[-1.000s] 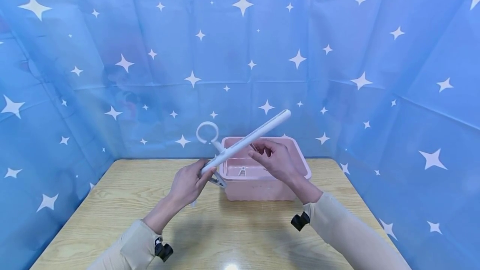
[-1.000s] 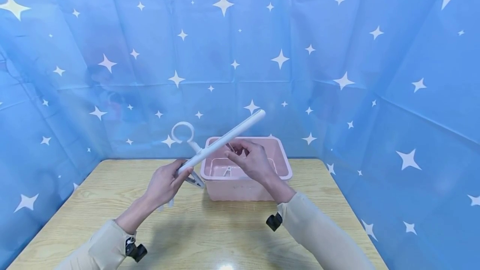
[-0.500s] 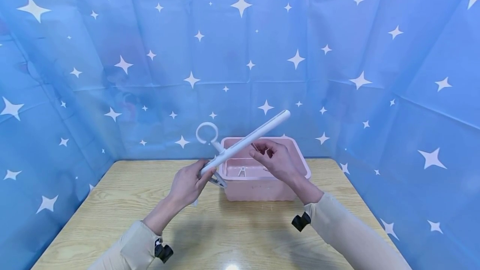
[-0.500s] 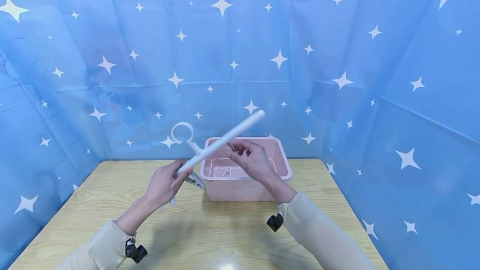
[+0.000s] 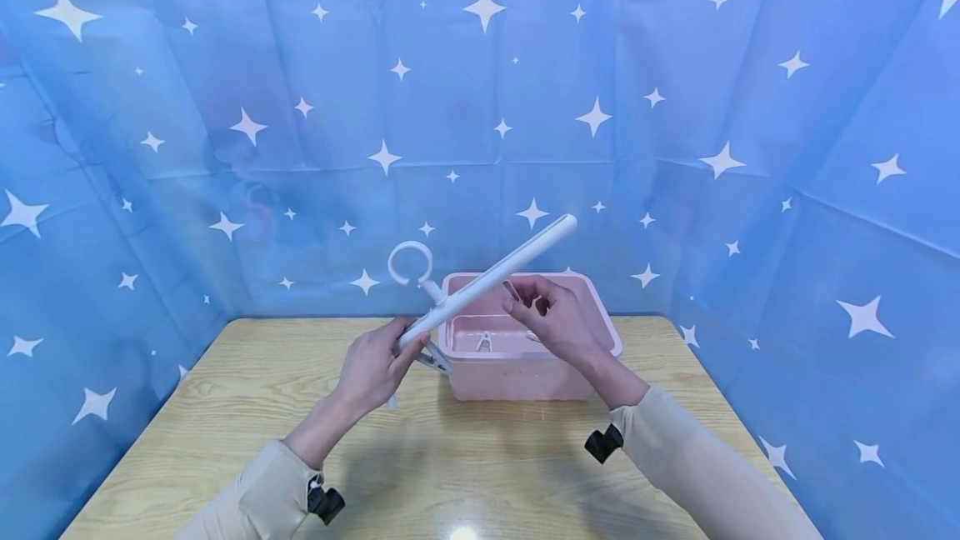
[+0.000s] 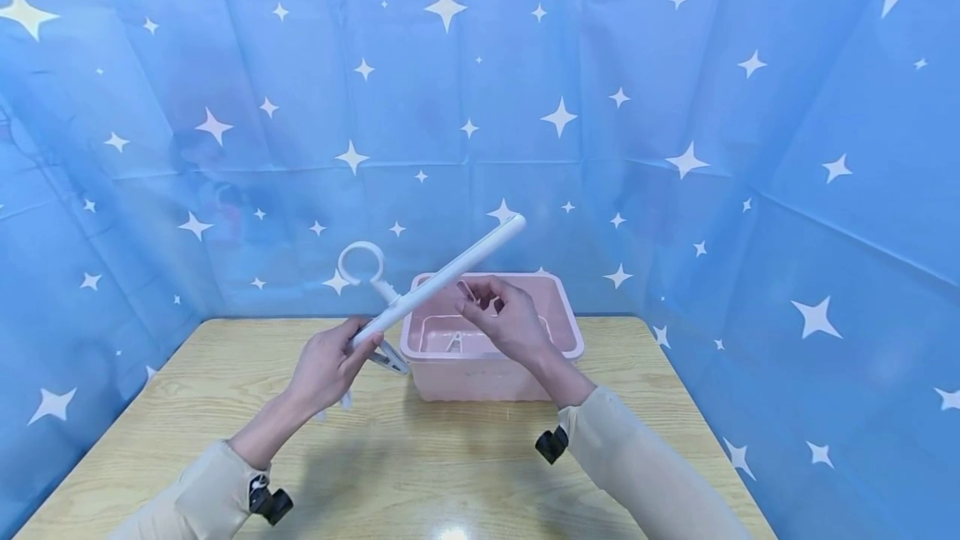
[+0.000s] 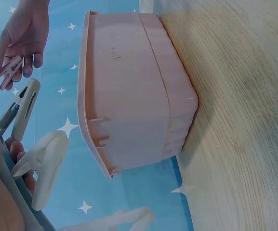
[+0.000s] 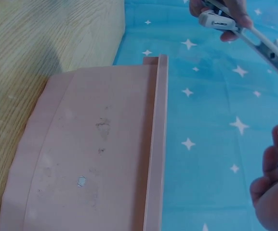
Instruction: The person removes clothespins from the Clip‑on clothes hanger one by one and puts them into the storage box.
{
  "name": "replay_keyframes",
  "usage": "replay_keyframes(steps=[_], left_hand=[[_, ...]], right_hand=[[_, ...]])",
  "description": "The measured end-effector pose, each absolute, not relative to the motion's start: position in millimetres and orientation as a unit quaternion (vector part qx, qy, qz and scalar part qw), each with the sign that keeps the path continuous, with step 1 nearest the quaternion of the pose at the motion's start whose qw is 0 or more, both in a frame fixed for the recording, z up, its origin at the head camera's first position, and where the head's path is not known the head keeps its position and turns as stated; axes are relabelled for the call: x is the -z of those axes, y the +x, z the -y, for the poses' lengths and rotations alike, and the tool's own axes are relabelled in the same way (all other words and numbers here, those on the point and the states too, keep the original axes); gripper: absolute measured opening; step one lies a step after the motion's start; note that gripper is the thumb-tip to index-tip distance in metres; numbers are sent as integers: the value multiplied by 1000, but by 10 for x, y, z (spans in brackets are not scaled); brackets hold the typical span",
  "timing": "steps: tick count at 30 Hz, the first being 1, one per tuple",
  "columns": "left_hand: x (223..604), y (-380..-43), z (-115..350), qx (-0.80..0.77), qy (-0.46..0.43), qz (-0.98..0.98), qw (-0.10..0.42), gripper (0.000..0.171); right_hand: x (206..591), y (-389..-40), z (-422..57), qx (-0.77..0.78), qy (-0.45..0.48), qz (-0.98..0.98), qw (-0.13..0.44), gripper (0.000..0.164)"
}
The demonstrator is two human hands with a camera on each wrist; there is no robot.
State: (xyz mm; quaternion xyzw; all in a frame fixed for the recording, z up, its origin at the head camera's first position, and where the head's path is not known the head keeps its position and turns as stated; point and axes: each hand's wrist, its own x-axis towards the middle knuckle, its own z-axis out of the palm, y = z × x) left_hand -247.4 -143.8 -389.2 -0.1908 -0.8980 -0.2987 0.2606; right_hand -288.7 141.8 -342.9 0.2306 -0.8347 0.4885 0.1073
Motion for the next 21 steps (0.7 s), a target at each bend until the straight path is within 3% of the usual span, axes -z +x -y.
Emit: replay_keyframes(steps=[21], left_hand=[[3891,-2464,1440,307,-194,893,267,27]], right_hand=[[3460,-2913,-1469,-489,228,835,113,26]])
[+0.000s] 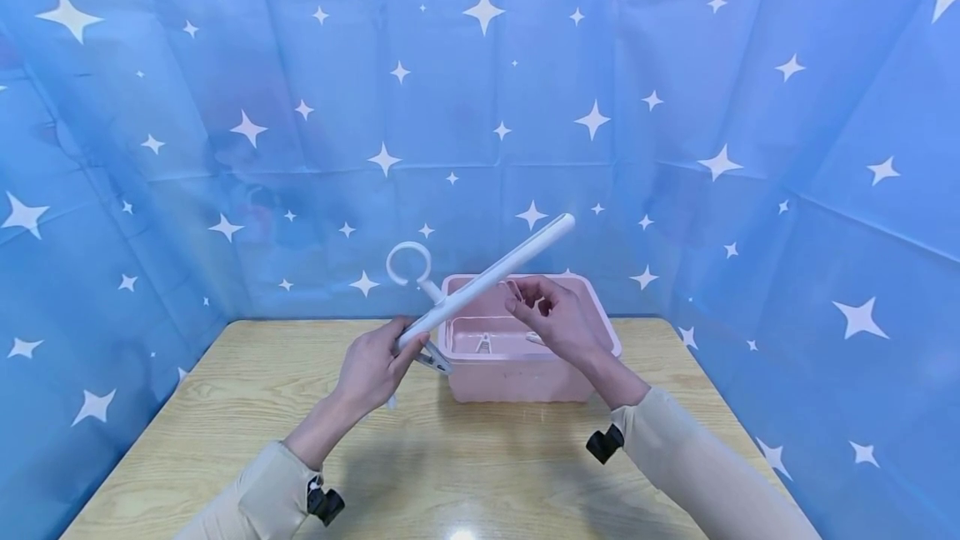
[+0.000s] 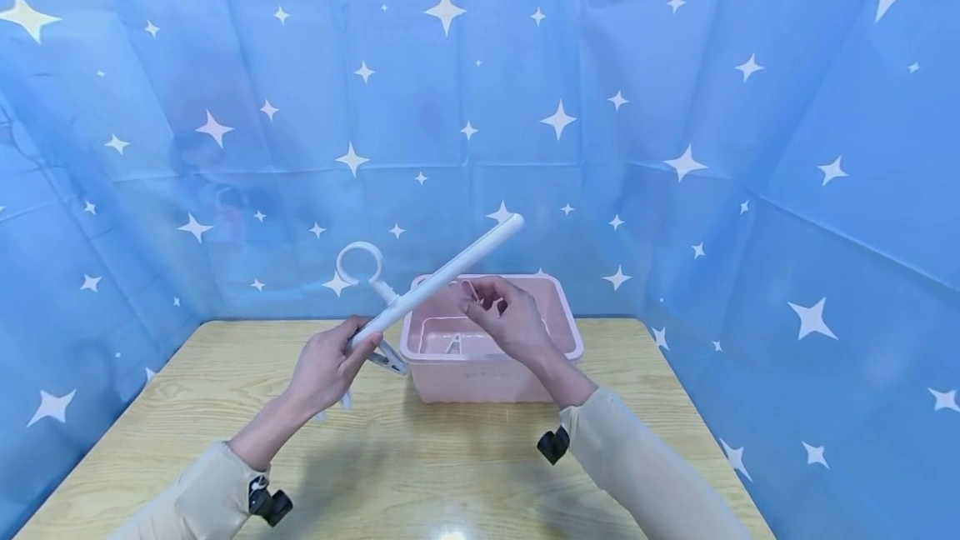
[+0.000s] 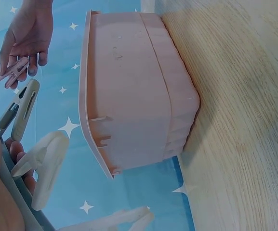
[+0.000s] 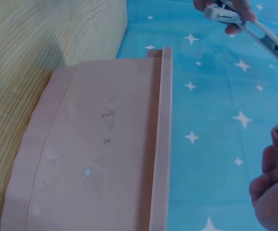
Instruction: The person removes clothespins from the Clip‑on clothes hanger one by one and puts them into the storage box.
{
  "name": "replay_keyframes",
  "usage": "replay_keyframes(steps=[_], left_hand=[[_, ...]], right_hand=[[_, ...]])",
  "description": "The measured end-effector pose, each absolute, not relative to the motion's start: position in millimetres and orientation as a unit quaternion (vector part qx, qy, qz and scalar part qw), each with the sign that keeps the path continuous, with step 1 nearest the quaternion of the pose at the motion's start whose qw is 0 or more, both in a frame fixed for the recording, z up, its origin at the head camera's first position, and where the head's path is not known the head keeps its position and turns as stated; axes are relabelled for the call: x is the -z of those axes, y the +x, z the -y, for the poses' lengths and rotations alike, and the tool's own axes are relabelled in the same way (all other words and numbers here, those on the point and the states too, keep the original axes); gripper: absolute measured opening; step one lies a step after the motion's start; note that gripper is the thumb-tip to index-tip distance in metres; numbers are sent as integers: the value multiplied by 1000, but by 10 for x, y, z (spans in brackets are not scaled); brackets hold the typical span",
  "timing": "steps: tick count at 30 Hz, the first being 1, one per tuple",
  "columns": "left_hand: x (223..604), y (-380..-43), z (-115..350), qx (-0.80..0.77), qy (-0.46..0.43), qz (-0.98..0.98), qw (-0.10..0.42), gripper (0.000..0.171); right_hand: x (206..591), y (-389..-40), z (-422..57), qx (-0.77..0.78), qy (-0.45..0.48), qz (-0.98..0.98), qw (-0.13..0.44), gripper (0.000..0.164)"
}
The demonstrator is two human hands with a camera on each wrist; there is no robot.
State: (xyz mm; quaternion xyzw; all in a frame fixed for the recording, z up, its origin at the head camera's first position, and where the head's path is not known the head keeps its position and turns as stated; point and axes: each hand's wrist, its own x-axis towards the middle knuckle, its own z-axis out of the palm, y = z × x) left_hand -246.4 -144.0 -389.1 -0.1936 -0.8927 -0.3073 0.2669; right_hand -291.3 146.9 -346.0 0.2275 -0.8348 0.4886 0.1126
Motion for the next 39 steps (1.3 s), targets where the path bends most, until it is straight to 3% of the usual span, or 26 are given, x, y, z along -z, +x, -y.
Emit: replay_keyframes(steps=[15,21,31,39], left_hand=[[3891,-2467,1442,309,-195,893,264,27],[3891,-2468,1445,311,-193,893,261,28],[3885,-2458,1438,310,-191,894,260,28],[3876,-2449,1433,307,-194,892,267,25]], right_hand=[[3469,-2947,-1497,-484,226,837,121,28],[3526,-3020,-1527,-475,223,841,132,20],[3542,-3050,-1536,-477,234,835,143,30],[3547,-3077,-1553,-445,223,852,165,20]])
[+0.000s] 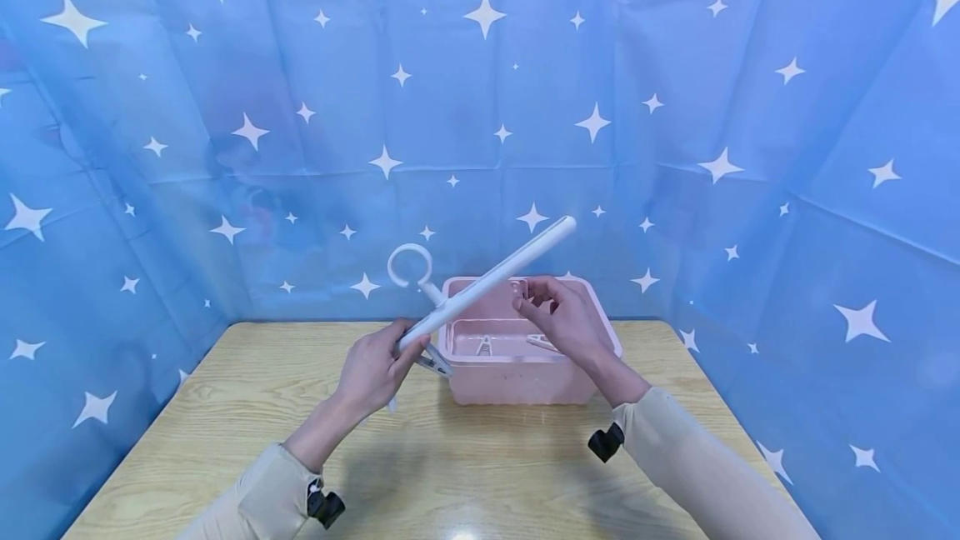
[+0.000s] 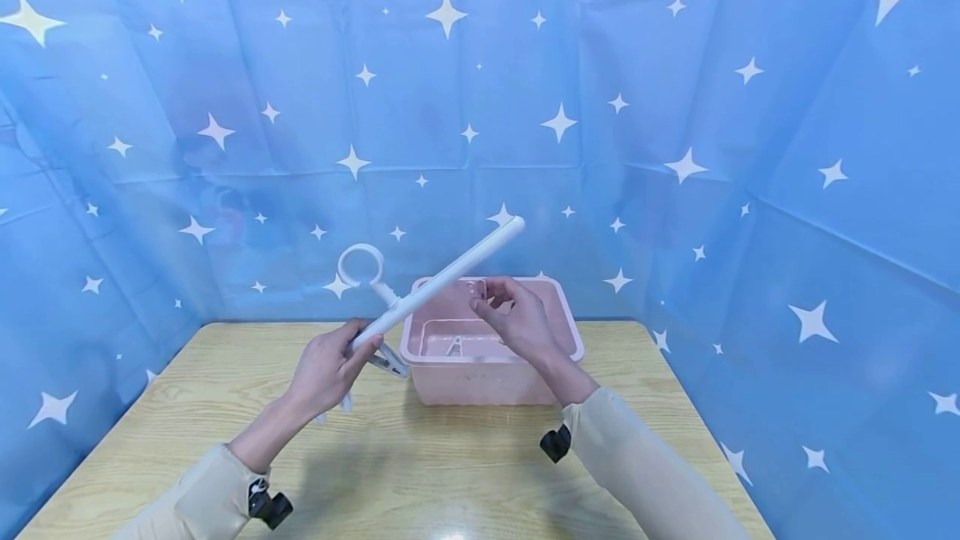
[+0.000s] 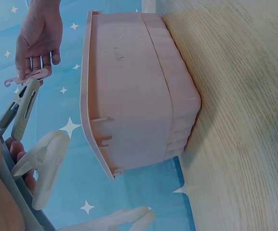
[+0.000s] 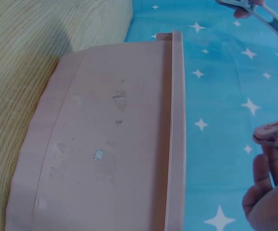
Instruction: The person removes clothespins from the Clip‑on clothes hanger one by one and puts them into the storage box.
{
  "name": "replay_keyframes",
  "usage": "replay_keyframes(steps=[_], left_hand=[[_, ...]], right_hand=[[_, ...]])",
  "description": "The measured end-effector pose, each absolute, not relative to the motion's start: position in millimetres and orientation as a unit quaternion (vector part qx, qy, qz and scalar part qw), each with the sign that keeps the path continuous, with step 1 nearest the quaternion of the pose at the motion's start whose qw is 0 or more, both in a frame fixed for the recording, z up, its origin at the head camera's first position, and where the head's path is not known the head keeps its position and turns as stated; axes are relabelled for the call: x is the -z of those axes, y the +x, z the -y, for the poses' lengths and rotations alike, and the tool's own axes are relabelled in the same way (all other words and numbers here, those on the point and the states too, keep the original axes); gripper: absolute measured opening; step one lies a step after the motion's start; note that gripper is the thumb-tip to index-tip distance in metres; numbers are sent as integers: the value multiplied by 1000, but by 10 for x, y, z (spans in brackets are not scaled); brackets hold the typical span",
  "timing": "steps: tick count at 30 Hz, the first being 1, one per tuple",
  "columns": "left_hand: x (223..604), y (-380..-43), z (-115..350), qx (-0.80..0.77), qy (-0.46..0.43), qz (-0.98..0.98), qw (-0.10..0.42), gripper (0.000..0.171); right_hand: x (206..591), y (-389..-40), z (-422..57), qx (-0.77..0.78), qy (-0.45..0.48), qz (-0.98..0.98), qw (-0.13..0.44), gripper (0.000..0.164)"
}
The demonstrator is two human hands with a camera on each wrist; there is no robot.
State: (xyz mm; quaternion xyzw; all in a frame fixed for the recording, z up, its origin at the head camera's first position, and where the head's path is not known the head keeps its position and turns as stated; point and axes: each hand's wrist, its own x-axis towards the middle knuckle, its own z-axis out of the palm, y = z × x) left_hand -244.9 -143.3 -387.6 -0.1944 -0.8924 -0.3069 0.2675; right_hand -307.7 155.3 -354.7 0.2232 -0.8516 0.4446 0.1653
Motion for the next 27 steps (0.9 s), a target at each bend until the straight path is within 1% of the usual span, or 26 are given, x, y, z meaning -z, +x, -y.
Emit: replay_keyframes(steps=[6,15,21,27], left_hand=[[3884,-2444,1445,306,-196,892,267,25],[3888,-2444,1450,309,-196,892,265,26],[3883,-2446,1446,307,-194,893,264,26],[3878,-2437,1444,308,-191,894,262,28]], right_hand=[[3560,-3078,-1562,-441,212,857,162,27],[3558,-3079,-1564,-447,189,862,147,22],[3571,-3082,-1580,-458,179,859,139,28],[3578,-3087,-1593,-471,182,853,132,22]])
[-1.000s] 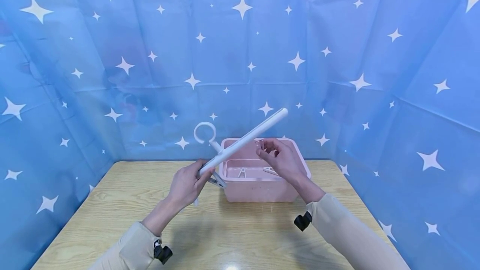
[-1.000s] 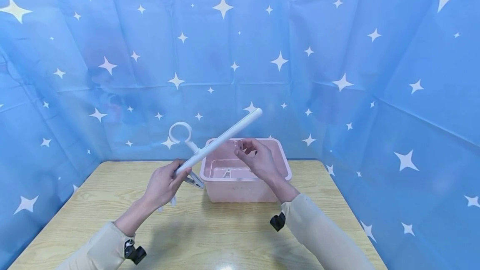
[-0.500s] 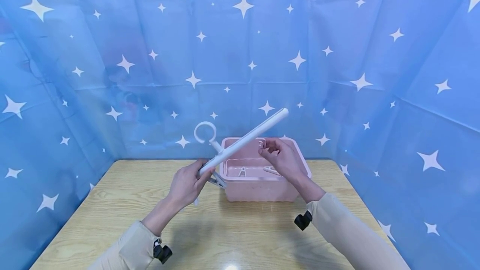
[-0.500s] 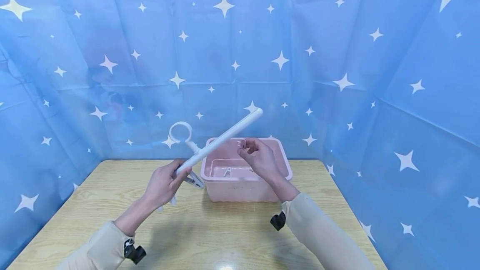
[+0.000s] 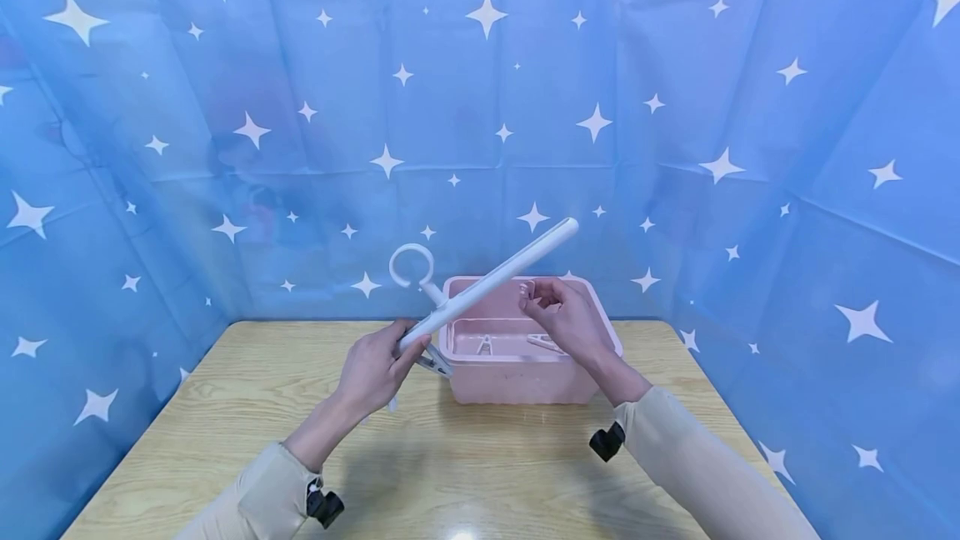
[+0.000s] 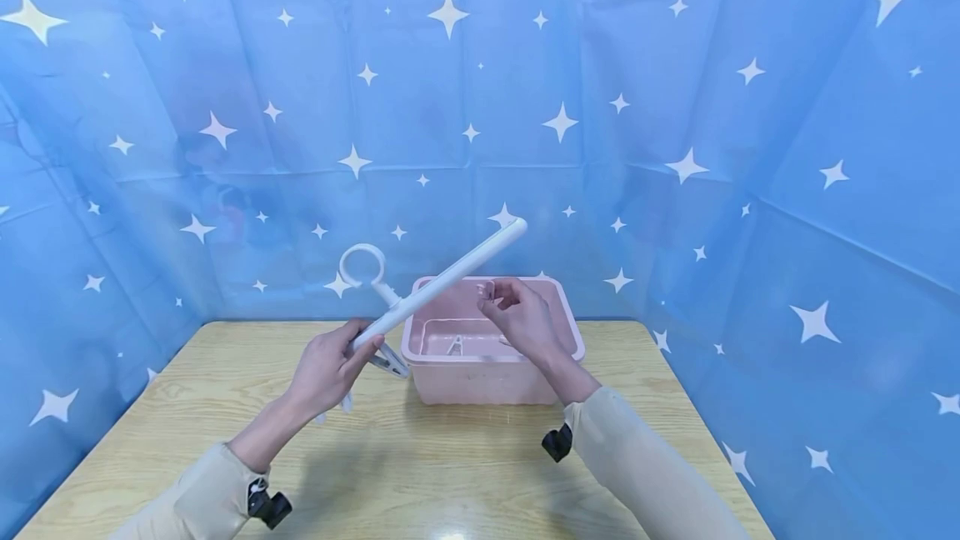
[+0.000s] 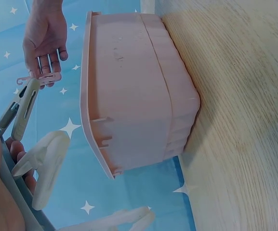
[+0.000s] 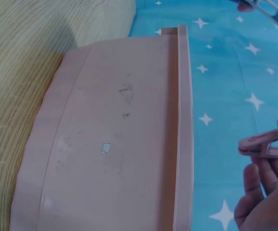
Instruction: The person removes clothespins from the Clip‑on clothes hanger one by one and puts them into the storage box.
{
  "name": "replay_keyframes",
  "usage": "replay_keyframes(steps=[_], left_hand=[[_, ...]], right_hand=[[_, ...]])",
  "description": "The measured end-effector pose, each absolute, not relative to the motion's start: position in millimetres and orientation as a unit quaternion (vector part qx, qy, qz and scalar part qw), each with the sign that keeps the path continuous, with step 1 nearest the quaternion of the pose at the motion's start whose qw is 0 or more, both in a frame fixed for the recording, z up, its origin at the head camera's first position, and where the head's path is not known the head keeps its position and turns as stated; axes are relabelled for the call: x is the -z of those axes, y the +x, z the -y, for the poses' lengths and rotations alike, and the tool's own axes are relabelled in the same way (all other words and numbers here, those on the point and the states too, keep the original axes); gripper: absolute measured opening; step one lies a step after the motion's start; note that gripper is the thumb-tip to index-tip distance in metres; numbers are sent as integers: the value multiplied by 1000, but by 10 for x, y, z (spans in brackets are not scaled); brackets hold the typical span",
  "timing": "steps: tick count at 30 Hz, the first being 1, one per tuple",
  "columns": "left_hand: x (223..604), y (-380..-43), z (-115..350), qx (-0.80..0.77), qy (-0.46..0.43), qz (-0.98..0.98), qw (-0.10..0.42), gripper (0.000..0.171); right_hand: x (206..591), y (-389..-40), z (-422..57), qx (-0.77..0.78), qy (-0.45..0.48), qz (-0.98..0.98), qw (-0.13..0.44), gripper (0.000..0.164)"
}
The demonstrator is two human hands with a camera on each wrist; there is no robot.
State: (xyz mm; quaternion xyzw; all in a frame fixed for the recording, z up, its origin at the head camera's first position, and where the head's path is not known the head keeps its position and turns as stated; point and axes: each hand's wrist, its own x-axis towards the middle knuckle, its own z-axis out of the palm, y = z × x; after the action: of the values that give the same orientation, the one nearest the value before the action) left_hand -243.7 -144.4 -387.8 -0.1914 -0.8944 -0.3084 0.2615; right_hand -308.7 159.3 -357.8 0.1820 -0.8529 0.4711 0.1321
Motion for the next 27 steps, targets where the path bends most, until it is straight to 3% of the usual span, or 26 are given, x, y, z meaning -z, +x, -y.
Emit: replay_keyframes(steps=[27], left_hand=[[3877,-2440,1428,304,-186,898,258,29]], right_hand=[[3629,-3127,-1634,-488,141,856,98,26]])
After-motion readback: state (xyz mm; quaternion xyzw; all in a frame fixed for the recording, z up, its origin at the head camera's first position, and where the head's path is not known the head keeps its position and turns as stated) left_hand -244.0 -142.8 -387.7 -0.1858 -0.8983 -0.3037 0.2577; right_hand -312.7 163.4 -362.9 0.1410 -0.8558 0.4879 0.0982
